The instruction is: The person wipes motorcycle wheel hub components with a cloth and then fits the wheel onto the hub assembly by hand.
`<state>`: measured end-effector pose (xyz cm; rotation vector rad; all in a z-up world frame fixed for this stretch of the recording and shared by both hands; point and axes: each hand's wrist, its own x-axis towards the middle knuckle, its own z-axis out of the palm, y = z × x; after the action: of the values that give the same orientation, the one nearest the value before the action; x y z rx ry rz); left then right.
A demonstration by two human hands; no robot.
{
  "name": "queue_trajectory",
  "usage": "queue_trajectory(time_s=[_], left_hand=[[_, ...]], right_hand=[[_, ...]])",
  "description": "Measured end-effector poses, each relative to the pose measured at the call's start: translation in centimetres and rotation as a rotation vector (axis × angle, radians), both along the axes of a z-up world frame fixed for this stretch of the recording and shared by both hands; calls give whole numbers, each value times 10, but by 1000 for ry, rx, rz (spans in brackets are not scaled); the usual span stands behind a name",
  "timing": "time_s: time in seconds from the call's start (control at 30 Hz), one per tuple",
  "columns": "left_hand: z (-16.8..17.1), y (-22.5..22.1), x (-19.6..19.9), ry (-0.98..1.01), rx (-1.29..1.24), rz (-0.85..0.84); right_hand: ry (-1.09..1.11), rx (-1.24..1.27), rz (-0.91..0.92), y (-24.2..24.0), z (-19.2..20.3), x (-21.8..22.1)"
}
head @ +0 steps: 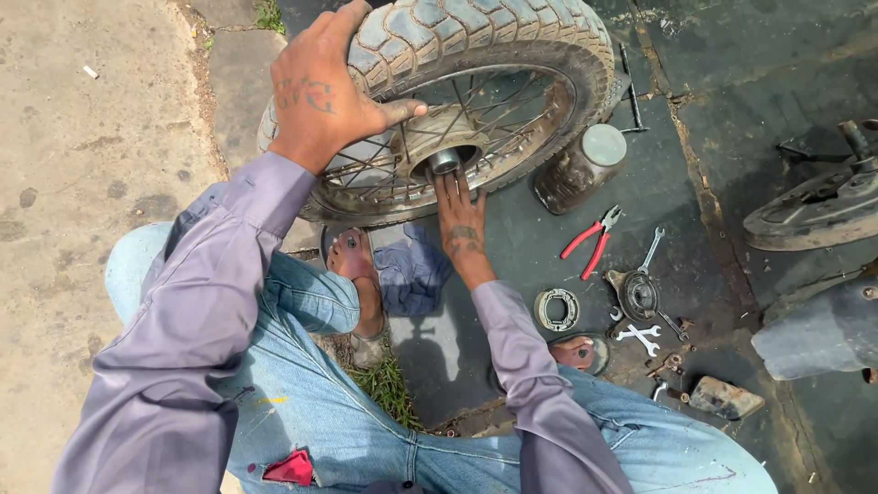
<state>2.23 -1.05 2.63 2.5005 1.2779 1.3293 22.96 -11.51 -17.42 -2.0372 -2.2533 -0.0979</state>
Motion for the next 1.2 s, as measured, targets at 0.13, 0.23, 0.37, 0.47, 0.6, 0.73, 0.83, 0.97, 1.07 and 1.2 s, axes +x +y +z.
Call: queue_trajectory(time_s=[0.13, 0.23, 0.37, 0.47, 0.6, 0.73, 0.83, 0.97, 1.07, 1.2], left_hand=[[0, -2, 9, 0, 41, 32], [-1, 0, 1, -12, 30, -2], [2, -5, 3, -3, 6, 18], [7, -6, 7, -7, 21, 26], [3, -3, 3, -26, -9, 12], [-1, 5, -1, -29, 46, -4], [0, 3, -1, -31, 38, 45], [-3, 4, 0, -18, -9, 64], [1, 3, 5, -6, -52, 77], [4, -4, 17, -2, -40, 102]], right_hand=[[1687, -281, -91, 7, 14, -36], [1338, -165, 9, 10, -7, -23], [-243, 165, 4, 5, -33, 11], [818, -172, -192, 12, -31, -32], [1206, -3, 36, 12, -31, -25], [-31, -167, -66, 6, -15, -7], [1157, -280, -53, 13, -2, -41], [894, -37, 125, 15, -19, -19], [-224, 21, -35, 6, -6, -1], [1382, -298, -72, 12, 15, -39]])
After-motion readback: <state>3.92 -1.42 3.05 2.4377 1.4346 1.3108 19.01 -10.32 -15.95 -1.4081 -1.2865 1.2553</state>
